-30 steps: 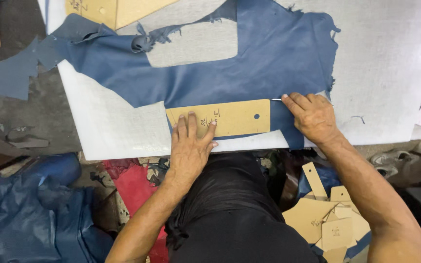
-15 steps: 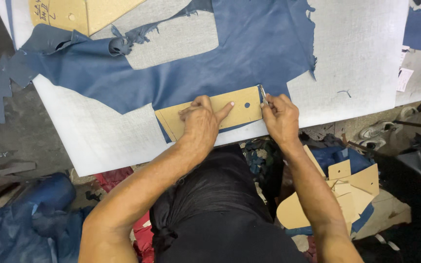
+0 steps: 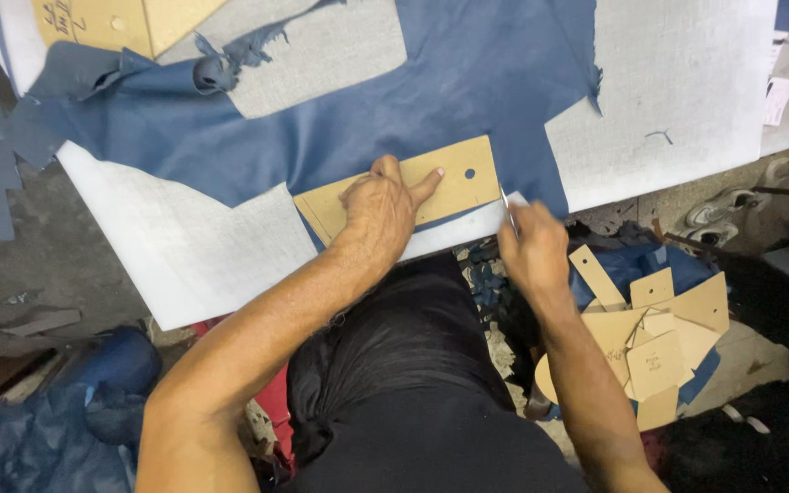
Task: The person uses a utility knife to cut blue fabric along the edges of cardboard templates placed on a white work surface. They repeatedly position templates, trace outlines, cut the fabric, and remove the cut pieces, stacking them on the table.
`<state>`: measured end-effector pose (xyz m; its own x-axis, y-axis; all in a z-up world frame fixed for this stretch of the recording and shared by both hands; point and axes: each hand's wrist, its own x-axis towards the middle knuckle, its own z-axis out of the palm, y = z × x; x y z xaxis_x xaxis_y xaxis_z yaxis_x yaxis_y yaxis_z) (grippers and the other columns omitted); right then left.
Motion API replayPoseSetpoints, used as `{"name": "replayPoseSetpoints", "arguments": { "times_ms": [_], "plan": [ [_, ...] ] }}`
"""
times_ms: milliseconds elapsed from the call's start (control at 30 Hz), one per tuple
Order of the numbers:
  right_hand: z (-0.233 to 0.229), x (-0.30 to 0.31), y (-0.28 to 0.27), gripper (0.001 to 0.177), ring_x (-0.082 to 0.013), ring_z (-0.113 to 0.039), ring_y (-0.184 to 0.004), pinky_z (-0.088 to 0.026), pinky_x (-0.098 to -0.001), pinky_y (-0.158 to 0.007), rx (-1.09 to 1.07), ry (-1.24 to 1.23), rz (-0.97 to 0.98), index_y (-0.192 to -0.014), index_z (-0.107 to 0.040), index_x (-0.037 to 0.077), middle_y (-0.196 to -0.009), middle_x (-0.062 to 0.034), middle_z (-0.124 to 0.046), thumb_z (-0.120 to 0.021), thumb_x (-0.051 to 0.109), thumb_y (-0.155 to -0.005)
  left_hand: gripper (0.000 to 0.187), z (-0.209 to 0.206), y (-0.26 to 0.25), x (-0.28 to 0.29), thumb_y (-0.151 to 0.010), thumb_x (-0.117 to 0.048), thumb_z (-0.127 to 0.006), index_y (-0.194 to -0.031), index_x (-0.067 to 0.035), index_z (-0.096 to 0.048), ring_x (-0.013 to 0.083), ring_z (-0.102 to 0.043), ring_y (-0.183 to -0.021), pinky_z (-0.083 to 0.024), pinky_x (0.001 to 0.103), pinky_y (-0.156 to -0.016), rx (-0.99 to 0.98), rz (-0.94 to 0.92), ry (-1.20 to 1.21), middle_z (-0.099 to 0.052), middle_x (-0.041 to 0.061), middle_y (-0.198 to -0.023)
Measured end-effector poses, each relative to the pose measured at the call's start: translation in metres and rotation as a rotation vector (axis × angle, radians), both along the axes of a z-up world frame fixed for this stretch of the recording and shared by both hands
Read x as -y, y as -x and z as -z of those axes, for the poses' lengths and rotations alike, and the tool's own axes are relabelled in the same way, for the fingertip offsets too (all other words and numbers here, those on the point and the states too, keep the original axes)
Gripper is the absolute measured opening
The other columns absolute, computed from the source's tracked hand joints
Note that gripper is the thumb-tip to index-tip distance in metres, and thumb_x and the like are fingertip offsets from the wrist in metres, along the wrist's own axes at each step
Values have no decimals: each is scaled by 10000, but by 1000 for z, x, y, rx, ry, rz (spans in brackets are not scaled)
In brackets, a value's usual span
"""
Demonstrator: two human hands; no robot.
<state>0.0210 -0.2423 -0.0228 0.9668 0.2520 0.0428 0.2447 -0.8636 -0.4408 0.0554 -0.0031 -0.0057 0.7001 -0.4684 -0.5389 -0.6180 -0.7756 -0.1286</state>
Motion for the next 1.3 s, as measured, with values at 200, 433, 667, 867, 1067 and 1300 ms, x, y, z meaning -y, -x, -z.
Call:
{"name": "replayPoseSetpoints", "arguments": {
  "times_ms": [200,433,667,867,1067,1300],
  "plan": [
    [-25,5,42,192,-293,-640,-653,-505,-403,-592,-99,60,50,-1096,-739,-23,-795,-142,-641,-750,64,-925,471,30,-9,-35,-996,-217,-567,-1466,-207,-536,259,-676,-873,-573,362,-609,-54,-61,379,-672,167,-961],
    [1,-153,44,221,-242,-635,-657,-516,-364,-614,-263,-376,-159,-1117,-722,-12,-802,-140,-635,-748,80,-918,325,41,-56,-68,-1055,-420,-448,-1282,-363,-673,283,-750,-844,-587,420,-634,-279,-45,404,-733,90,-924],
    [39,-220,19,197,-458,-679,-895,-532,-526,-811,-191,-364,-261,-1032,-687,-22,-973,-225,-697,-672,21,-841,439,39,-56,-64,-925,-283,-586,-1299,-511,-612,245,-742,-832,-603,366,-622,-211,0,379,-714,19,-907],
    [-3,-181,57,157,-442,-671,-860,-546,-502,-760,-295,-337,-320,-1057,-669,-20,-949,-225,-659,-661,33,-909,296,39,-48,-56,-1058,-365,-489,-1285,-376,-679,267,-742,-916,-593,397,-661,-208,-15,323,-718,45,-924],
    [-5,-133,52,274,-332,-675,-752,-545,-445,-662,-177,-62,-477,-1149,-721,60,-987,-123,-678,-679,30,-880,297,54,-36,-43,-1059,-306,-491,-1290,-332,-674,286,-743,-887,-575,419,-632,-169,-34,338,-727,31,-893],
    [5,-127,20,443,-243,-607,-812,-504,-404,-724,73,85,-804,-1212,-694,45,-1151,-73,-654,-652,84,-773,306,50,-37,-51,-1067,-312,-475,-1306,-356,-661,287,-740,-866,-565,421,-652,-137,-56,403,-726,38,-895]
  ]
}}
